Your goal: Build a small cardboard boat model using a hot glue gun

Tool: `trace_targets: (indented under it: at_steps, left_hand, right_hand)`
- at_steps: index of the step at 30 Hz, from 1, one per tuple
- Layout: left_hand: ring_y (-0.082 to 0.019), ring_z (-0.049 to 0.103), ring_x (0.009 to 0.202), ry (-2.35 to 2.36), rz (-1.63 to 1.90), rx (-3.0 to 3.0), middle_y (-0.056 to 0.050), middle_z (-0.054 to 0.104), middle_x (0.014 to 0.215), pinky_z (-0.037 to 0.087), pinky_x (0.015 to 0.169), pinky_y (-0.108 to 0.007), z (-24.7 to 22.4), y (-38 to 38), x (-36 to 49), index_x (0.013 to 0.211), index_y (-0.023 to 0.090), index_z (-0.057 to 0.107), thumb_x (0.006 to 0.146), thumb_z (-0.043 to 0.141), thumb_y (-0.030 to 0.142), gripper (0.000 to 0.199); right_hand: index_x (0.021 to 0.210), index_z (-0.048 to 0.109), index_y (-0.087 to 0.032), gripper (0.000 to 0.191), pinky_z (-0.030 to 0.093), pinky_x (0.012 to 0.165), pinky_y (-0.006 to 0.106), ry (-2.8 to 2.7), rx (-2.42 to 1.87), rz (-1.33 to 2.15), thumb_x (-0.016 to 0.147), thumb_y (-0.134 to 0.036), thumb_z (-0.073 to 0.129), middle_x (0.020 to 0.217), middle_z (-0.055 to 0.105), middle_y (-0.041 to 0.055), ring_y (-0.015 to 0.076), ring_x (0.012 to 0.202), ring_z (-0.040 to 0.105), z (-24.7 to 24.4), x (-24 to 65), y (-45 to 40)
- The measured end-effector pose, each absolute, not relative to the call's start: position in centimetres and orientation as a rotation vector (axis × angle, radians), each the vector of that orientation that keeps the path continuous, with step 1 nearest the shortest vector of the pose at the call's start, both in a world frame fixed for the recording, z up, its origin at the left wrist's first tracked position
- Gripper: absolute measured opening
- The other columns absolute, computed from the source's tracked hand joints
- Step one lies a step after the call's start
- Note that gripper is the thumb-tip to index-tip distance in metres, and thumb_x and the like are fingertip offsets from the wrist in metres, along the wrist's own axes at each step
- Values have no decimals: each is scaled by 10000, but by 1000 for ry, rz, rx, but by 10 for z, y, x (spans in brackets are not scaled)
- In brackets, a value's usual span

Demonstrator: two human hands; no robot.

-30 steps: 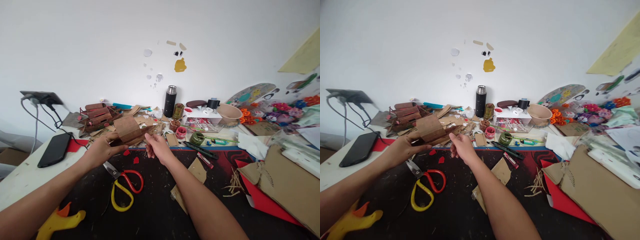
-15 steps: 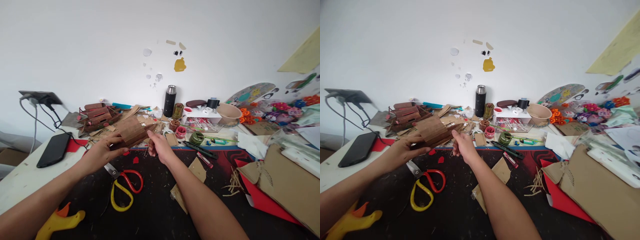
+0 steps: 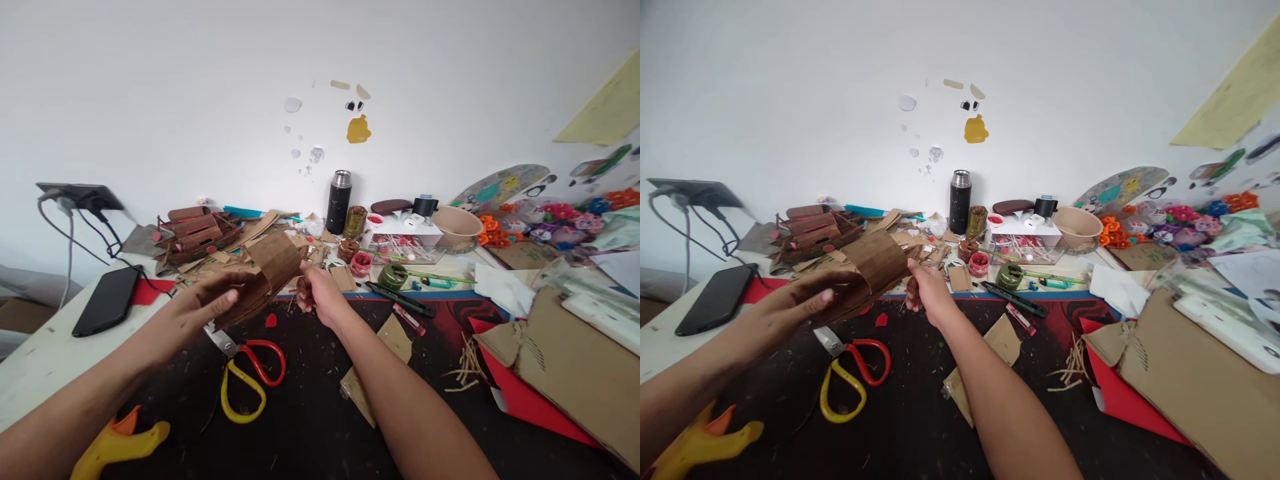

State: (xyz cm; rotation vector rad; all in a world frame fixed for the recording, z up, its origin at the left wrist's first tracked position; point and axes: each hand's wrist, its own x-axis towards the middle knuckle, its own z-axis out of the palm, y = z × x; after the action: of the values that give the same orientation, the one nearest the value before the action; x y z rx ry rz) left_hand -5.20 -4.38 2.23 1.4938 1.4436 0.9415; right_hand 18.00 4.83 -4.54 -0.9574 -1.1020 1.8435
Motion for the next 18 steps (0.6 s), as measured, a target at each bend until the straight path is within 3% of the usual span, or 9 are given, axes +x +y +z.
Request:
trace_targets:
  at_steps: [3,5,11,18]
  left_hand:
    - [-366,729,1243,1422,1102,1110,-151,766,1388,640,963,-437,14,-40,-58,1263,250,735,847,725,744,646]
    - [-352,743,1222,1396,1108,949,-166,776,1362,658,877,-396,8,-35,-62,1248,234,715,836,743,729,644]
    - [-344,764,1199,1205,831,697,-112,829,1231,615,1035,-437,4,-35,-46,1239,251,722,851,740,670,571]
    - [-382,773,1160,1101,741,695,-101,845,1141,629,991,-462,0,-42,-17,1028,283,784,712,828,709,532]
  right_hand:
    - [649,465,-237,612,250,339,216,-1104,-901,1887,854,-757,714,460,453,-73,99,346,452,-44,180,48]
    - [659,457,-242,600,231,340,222,-1122,-864,1911,850,-744,726,461,441,-82,98,340,430,-44,180,47]
    - [604,444,-241,594,247,353,236,-1211,-780,1940,892,-695,696,455,408,-79,91,343,385,-44,179,43]
    - [638,498,-235,576,303,348,230,-1256,-829,1889,873,-717,709,490,456,-70,104,364,427,-46,179,43]
